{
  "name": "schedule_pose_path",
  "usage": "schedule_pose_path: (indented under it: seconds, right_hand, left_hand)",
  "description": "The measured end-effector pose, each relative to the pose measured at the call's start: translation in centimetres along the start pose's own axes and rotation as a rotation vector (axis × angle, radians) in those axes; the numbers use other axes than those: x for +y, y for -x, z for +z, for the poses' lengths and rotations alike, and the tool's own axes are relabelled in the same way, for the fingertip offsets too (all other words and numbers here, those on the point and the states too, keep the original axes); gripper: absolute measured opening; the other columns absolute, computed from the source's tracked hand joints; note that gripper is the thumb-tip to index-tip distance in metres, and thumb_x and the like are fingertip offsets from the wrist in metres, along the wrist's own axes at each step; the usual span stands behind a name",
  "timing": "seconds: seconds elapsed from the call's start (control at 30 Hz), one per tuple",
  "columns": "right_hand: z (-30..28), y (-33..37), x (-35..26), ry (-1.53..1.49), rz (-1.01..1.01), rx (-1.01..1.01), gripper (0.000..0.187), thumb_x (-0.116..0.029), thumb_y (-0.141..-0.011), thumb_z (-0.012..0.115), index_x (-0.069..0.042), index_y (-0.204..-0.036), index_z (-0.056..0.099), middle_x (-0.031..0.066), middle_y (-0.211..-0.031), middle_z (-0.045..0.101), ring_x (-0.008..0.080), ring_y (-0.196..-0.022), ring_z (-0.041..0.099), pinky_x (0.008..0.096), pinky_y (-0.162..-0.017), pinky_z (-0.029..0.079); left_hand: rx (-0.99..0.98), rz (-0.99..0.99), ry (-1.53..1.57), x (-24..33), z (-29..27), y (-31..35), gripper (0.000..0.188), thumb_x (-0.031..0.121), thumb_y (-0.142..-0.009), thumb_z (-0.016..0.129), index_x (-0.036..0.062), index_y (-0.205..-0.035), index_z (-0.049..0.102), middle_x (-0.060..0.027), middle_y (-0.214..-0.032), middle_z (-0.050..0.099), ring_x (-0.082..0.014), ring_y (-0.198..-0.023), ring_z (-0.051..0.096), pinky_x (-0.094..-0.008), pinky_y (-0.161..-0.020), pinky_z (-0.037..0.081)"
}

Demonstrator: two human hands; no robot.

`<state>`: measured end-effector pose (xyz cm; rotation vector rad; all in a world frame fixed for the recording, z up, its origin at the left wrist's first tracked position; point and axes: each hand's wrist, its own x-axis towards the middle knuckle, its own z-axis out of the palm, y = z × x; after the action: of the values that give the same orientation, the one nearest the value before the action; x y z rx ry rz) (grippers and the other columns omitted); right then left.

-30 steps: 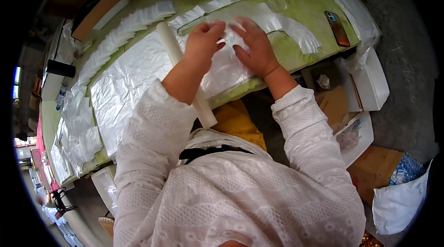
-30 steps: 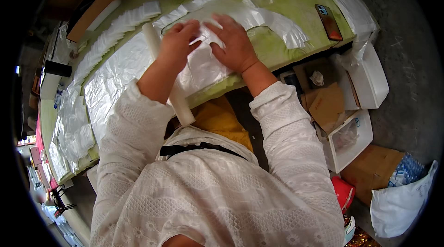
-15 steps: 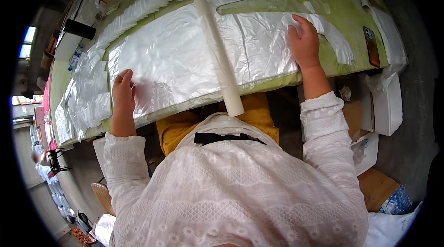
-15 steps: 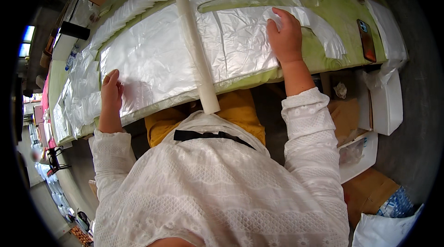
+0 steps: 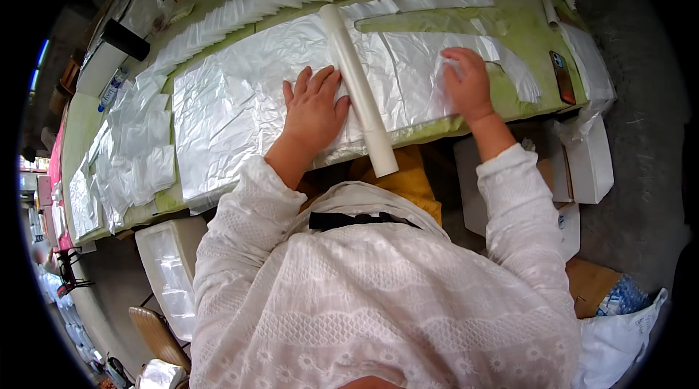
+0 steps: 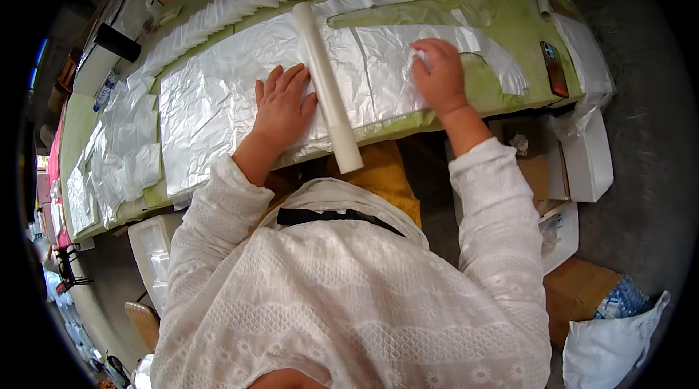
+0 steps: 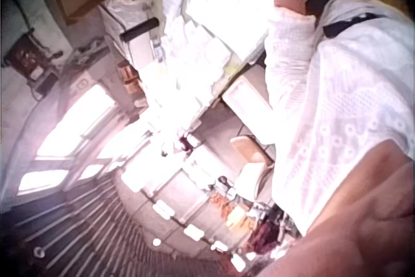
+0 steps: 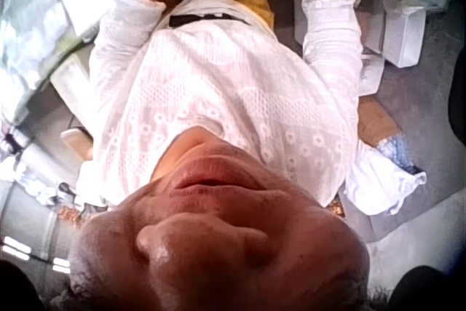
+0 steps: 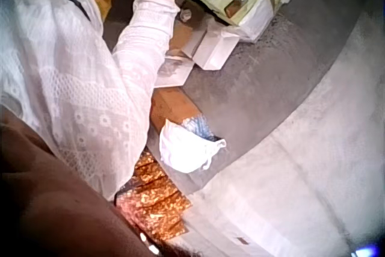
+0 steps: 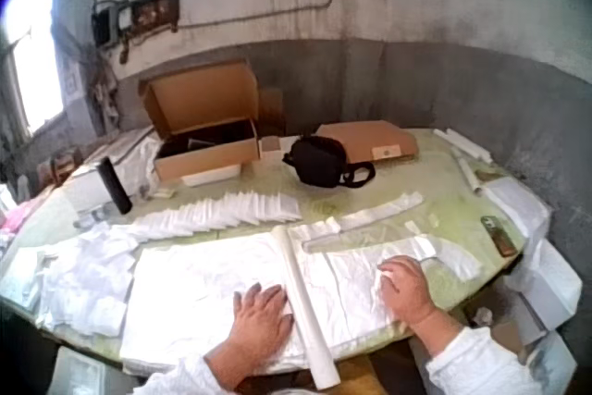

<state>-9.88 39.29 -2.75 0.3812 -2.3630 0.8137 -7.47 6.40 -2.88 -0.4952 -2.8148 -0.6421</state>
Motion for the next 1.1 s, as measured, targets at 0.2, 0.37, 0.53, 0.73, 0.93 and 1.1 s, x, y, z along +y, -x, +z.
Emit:
schedule_pose_path:
  seconds: [0.2,0.37,0.53,0.73,0.93,1.1]
  right_hand:
    - [2.4,4.5,-13.6,-0.385,-0.148,-0.302,0.024,-0.011,-0.083,0.073,-0.009,-0.107,0.072,0.0127,-0.125,0.067,0.0411,-0.132,0.051,0.0487,-0.112,0.042]
    - [2.9,3.9,-17.9,-0.408,-0.232,-0.500,0.020,-0.011,-0.084,0.073,-0.010,-0.104,0.072,0.0105,-0.111,0.071,0.0350,-0.119,0.061,0.0501,-0.111,0.042]
    - [3.0,3.1,-18.6,-0.521,-0.077,-0.472,0.024,-0.009,-0.083,0.074,-0.010,-0.107,0.071,0.0091,-0.096,0.069,0.0318,-0.097,0.065,0.0439,-0.103,0.047]
    - [7.5,1.0,-15.1,-0.069,0.003,-0.246,0.047,-0.016,-0.084,0.076,-0.013,-0.130,0.063,0.0182,-0.147,0.047,0.0415,-0.132,0.045,0.0488,-0.112,0.039]
    - [13.3,-4.2,-13.4,0.272,0.041,-0.435,0.059,-0.044,-0.089,0.071,-0.030,-0.144,0.058,0.0258,-0.163,0.026,0.0504,-0.150,0.021,0.0581,-0.122,0.021]
    - [16.9,-8.6,-12.3,0.402,0.214,-0.551,0.067,-0.054,-0.095,0.059,-0.019,-0.152,0.049,0.0113,-0.165,0.033,0.0372,-0.154,0.022,0.0595,-0.123,0.018]
  left_hand:
    - [-0.178,-0.034,-0.066,-0.1,-1.4,-0.2,0.058,0.032,-0.095,0.062,0.0123,-0.148,0.050,-0.0051,-0.160,0.042,-0.0359,-0.151,0.030,-0.0651,-0.122,0.017]
    - [0.030,0.041,0.438,-2.3,-2.6,-1.3,0.058,0.024,-0.093,0.066,0.0134,-0.147,0.049,-0.0149,-0.159,0.041,-0.0385,-0.147,0.037,-0.0564,-0.124,0.021]
    - [0.036,0.447,0.306,-1.8,-3.6,-1.9,0.030,0.022,-0.093,0.069,0.0127,-0.121,0.069,-0.0165,-0.151,0.051,-0.0405,-0.142,0.043,-0.0567,-0.120,0.028]
    - [0.032,0.293,0.234,-2.8,-4.8,0.9,0.025,0.029,-0.091,0.071,0.0142,-0.111,0.073,-0.0123,-0.151,0.053,-0.0463,-0.145,0.036,-0.0637,-0.117,0.028]
    - [0.039,0.103,0.270,-4.9,-5.6,4.6,0.041,0.028,-0.087,0.071,0.0159,-0.126,0.070,-0.0168,-0.159,0.043,-0.0470,-0.146,0.035,-0.0521,-0.119,0.033]
    - [0.096,0.097,0.356,-5.6,-5.2,5.1,0.040,0.025,-0.087,0.072,0.0149,-0.126,0.071,-0.0186,-0.158,0.043,-0.0448,-0.141,0.043,-0.0511,-0.117,0.037]
